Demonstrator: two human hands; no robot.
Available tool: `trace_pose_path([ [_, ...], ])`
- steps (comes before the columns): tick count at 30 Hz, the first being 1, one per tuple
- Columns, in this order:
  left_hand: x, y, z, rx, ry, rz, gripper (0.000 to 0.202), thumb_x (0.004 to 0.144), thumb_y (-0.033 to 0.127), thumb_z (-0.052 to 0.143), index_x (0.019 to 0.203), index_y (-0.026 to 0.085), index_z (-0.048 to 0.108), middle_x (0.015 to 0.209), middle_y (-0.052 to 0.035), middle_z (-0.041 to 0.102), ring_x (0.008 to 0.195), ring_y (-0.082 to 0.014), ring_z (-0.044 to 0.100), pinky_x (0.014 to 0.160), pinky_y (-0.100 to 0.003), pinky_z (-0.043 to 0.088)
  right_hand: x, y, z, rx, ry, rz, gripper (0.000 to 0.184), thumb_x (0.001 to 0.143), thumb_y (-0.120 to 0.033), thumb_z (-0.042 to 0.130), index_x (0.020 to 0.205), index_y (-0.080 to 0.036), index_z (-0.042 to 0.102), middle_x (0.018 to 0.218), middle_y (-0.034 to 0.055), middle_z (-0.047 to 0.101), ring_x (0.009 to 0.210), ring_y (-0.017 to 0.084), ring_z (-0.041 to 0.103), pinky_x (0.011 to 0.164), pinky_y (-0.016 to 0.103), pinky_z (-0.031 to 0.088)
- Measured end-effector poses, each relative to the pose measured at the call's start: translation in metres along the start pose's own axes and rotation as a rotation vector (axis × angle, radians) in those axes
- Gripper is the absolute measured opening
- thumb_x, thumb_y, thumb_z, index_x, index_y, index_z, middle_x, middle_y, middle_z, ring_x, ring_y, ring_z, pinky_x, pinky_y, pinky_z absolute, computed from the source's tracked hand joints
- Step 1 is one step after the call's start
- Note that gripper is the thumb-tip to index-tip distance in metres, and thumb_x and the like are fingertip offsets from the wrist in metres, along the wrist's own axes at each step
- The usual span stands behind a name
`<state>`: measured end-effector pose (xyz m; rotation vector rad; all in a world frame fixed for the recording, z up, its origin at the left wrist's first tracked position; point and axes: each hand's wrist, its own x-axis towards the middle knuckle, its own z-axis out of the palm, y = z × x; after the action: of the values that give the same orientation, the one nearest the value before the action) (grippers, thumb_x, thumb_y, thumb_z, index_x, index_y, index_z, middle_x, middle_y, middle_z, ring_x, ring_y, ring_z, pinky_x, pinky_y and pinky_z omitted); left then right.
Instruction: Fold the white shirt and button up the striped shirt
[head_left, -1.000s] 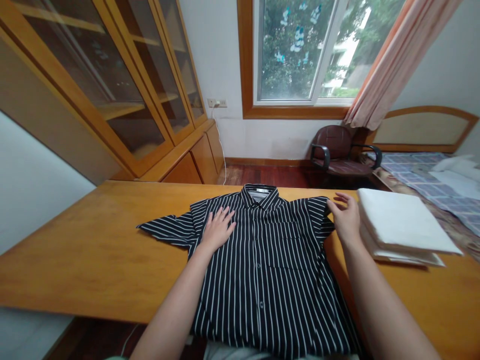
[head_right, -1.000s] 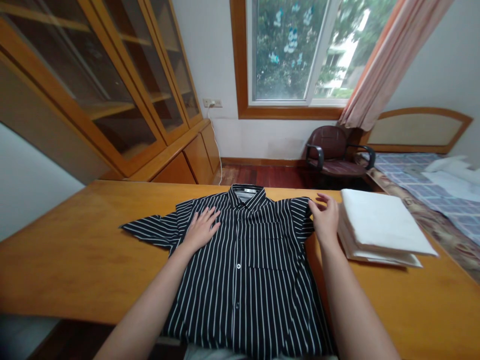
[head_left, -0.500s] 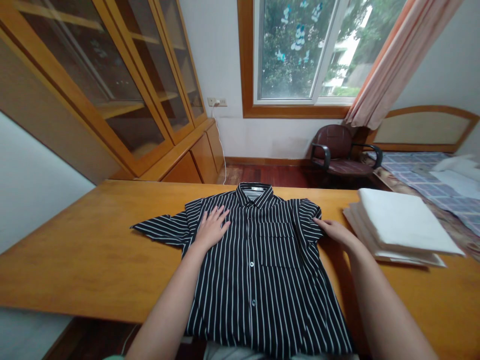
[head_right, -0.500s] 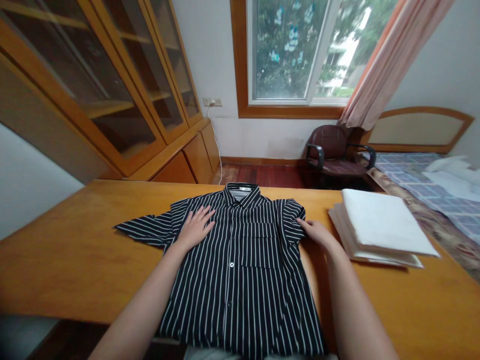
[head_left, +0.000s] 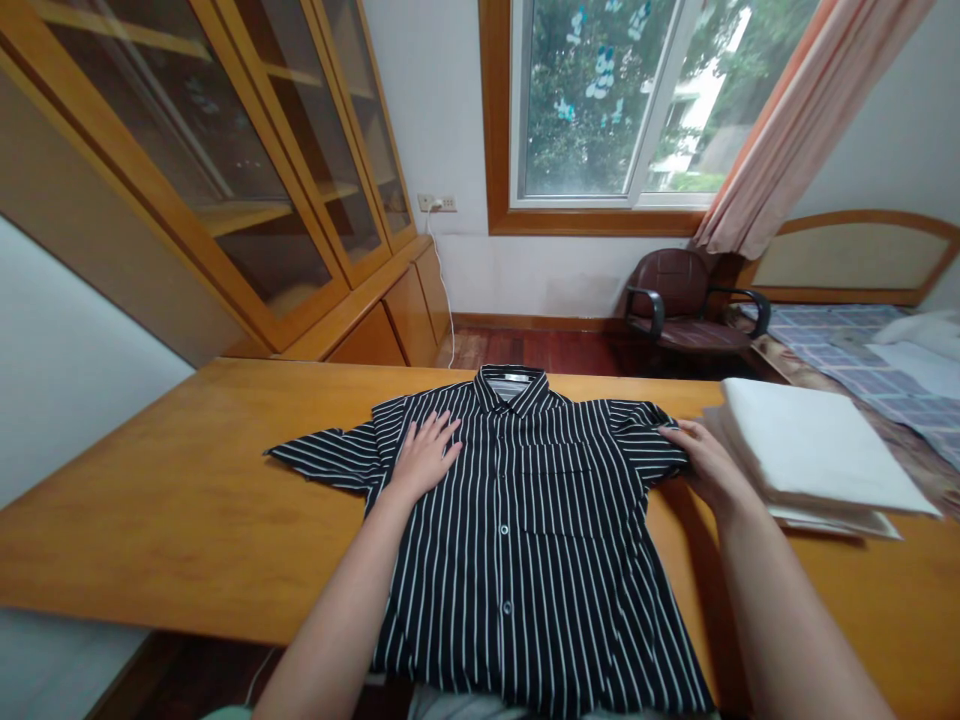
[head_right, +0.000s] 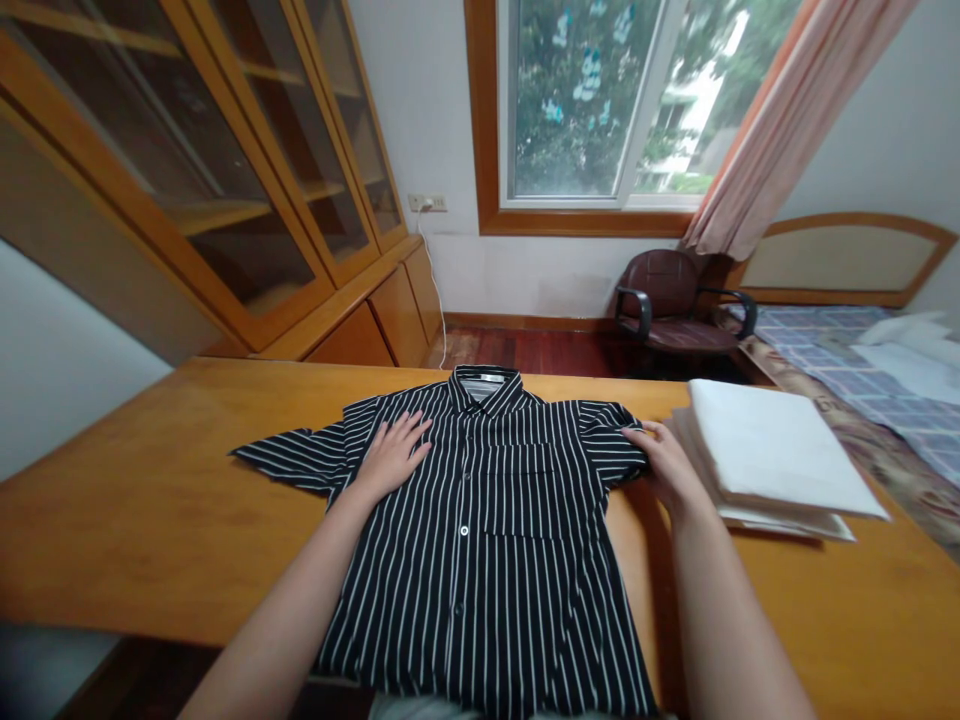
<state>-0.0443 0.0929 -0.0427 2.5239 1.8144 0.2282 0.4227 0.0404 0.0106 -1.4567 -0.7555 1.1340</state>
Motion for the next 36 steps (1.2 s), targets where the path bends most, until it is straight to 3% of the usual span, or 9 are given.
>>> trace_pose_path([
  [4, 0.000, 0.001, -0.001, 0.003, -0.001, -0.002, 0.054, 0.100, 0.052, 0.030, 0.148, 0.031, 0.040, 0.161, 0.0009, 0.028, 0.150, -0.0255, 0.020, 0.121, -0.056, 0.015, 0.009, -0.004, -0.006, -0.313, 0.354, -0.232, 0.057, 0.057, -0.043, 0.081, 0.104, -0.020, 0.058, 0.084, 0.0021, 0.063, 0.074, 0.021, 0.063, 0.066, 0.032, 0.049],
  [9, 0.001, 0.002, -0.001, 0.003, 0.001, -0.011, 0.053, 0.099, 0.051, 0.032, 0.148, 0.031, 0.040, 0.161, 0.0007, 0.028, 0.150, -0.0255, 0.021, 0.121, -0.056, 0.015, 0.002, -0.014, -0.004, -0.844, 0.503, -0.411, 0.055, 0.072, -0.059, 0.068, 0.109, -0.019, 0.062, 0.087, 0.0078, 0.064, 0.081, 0.027, 0.062, 0.075, 0.039, 0.048],
  [12, 0.001, 0.002, -0.001, 0.002, 0.006, -0.016, 0.053, 0.099, 0.051, 0.032, 0.148, 0.031, 0.041, 0.160, 0.0002, 0.030, 0.149, -0.0259, 0.022, 0.121, -0.056, 0.015, -0.001, -0.017, 0.002, -0.748, 0.440, -0.442, 0.052, 0.082, -0.064, 0.056, 0.107, -0.019, 0.062, 0.087, 0.0095, 0.066, 0.081, 0.027, 0.064, 0.078, 0.040, 0.049],
  [15, 0.001, -0.001, -0.002, 0.004, 0.008, -0.019, 0.053, 0.099, 0.051, 0.032, 0.148, 0.030, 0.042, 0.159, -0.0004, 0.031, 0.149, -0.0262, 0.022, 0.121, -0.056, 0.016, 0.002, -0.015, 0.003, -0.396, 0.253, -0.435, 0.048, 0.089, -0.061, 0.045, 0.112, -0.021, 0.059, 0.087, 0.0078, 0.069, 0.081, 0.024, 0.067, 0.079, 0.038, 0.051],
  [18, 0.002, -0.005, -0.001, 0.004, 0.005, -0.019, 0.053, 0.099, 0.051, 0.032, 0.148, 0.031, 0.041, 0.160, 0.0001, 0.031, 0.150, -0.0258, 0.022, 0.121, -0.056, 0.016, 0.006, -0.006, -0.004, -0.227, 0.165, -0.391, 0.041, 0.087, -0.051, 0.052, 0.117, -0.022, 0.057, 0.089, 0.0067, 0.072, 0.086, 0.023, 0.069, 0.080, 0.036, 0.053],
  [23, 0.003, -0.011, -0.001, 0.000, 0.006, -0.008, 0.054, 0.099, 0.052, 0.032, 0.148, 0.032, 0.040, 0.160, 0.0002, 0.030, 0.150, -0.0259, 0.021, 0.121, -0.056, 0.015, 0.014, 0.013, -0.022, -0.609, 0.092, -0.211, 0.039, 0.078, -0.029, 0.059, 0.116, -0.019, 0.064, 0.101, 0.0108, 0.074, 0.093, 0.024, 0.070, 0.075, 0.031, 0.054],
  [27, 0.003, -0.011, -0.002, -0.003, 0.001, -0.001, 0.054, 0.099, 0.052, 0.031, 0.148, 0.032, 0.040, 0.160, 0.0002, 0.030, 0.150, -0.0257, 0.021, 0.121, -0.056, 0.015, 0.016, 0.025, -0.026, -0.946, 0.086, -0.181, 0.039, 0.080, -0.027, 0.057, 0.116, -0.014, 0.066, 0.105, 0.0149, 0.074, 0.094, 0.026, 0.070, 0.074, 0.031, 0.052],
  [30, 0.002, -0.010, -0.003, -0.003, -0.004, -0.004, 0.054, 0.099, 0.052, 0.032, 0.148, 0.032, 0.040, 0.160, 0.0002, 0.030, 0.150, -0.0256, 0.021, 0.121, -0.055, 0.014, 0.013, 0.028, -0.025, -1.132, 0.042, -0.217, 0.036, 0.077, -0.026, 0.063, 0.110, -0.016, 0.069, 0.095, 0.0129, 0.076, 0.088, 0.026, 0.071, 0.071, 0.030, 0.050],
  [36, 0.002, -0.010, -0.003, -0.003, 0.003, -0.004, 0.053, 0.099, 0.051, 0.032, 0.148, 0.032, 0.040, 0.160, 0.0003, 0.029, 0.150, -0.0255, 0.021, 0.121, -0.056, 0.015, 0.008, 0.028, -0.020, -1.335, -0.038, -0.233, 0.015, 0.078, -0.027, 0.057, 0.078, -0.021, 0.071, 0.075, 0.0078, 0.073, 0.076, 0.025, 0.069, 0.066, 0.031, 0.047],
])
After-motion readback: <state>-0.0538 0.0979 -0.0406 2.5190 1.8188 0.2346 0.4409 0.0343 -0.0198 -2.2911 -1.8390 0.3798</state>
